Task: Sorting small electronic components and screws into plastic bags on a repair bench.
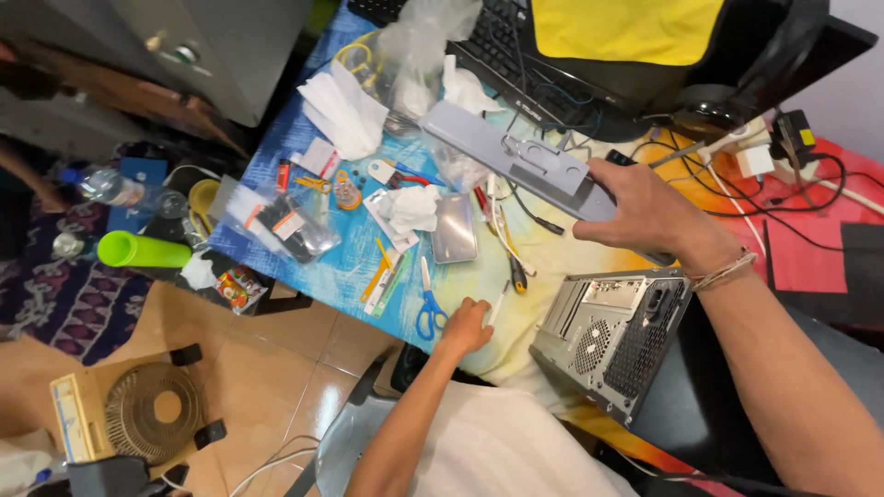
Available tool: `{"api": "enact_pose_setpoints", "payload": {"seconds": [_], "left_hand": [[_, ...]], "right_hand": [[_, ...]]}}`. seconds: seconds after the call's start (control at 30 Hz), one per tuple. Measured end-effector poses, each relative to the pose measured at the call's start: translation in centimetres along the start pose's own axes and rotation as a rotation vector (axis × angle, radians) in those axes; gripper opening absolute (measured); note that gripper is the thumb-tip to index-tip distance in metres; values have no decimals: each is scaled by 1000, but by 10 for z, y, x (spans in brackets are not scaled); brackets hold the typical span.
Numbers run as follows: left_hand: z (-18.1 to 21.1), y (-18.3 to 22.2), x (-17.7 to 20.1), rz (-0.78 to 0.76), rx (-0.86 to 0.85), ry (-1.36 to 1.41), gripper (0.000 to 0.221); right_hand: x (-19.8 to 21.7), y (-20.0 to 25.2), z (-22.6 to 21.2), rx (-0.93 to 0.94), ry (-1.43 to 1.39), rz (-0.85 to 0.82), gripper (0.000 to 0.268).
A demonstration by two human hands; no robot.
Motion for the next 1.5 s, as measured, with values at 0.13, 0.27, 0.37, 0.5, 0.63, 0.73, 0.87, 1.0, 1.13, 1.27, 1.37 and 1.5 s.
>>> {"api": "enact_pose_setpoints", "payload": {"seconds": [0.13,0.27,0.37,0.5,0.63,0.73,0.87,1.0,1.13,1.27,1.37,1.5], "left_hand": [[9,38,20,97,126,-114,51],[-30,66,33,290,335,-51,58],[-40,77,29,239,350,51,63],[-30,87,29,196,316,107,64],[-43,69,24,208,296,93,69],[-53,58,16,168,313,60,69],[-75,23,11,176,322,6,65],[-41,18,54,331,230,4,50],[-8,-19,81,359,13,101,42],[22,-84,94,230,-155,72,54],[66,-70,127,89,-144,40,66],[74,-101,125,-7,-65,-7,78]], "right_hand": [[-8,0,-14,66,77,-26,62],[-12,2,-25,75,124,-60,65],[-14,3,-28,85,149,-62,63],[-18,5,-27,95,179,-72,64],[-16,10,-30,69,243,-77,70],[-25,7,-27,3,263,-130,66],[-34,-3,-24,-26,279,-173,77],[-36,7,-33,-60,195,-169,70],[-27,9,-57,-115,141,-147,66],[-14,-2,-73,-146,44,-54,65],[-15,-8,-68,-174,-59,18,63],[-23,-15,-42,-223,-155,101,60]]}}
Point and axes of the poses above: each hand's wrist, its own y-axis away from the middle knuckle, its own x-axis out of the back of the hand, z = x × y, the point moved 9 cm from there along -y, towards the middle knuckle, and after that the axes turned 1 degree about x, right-handed, at the moved point
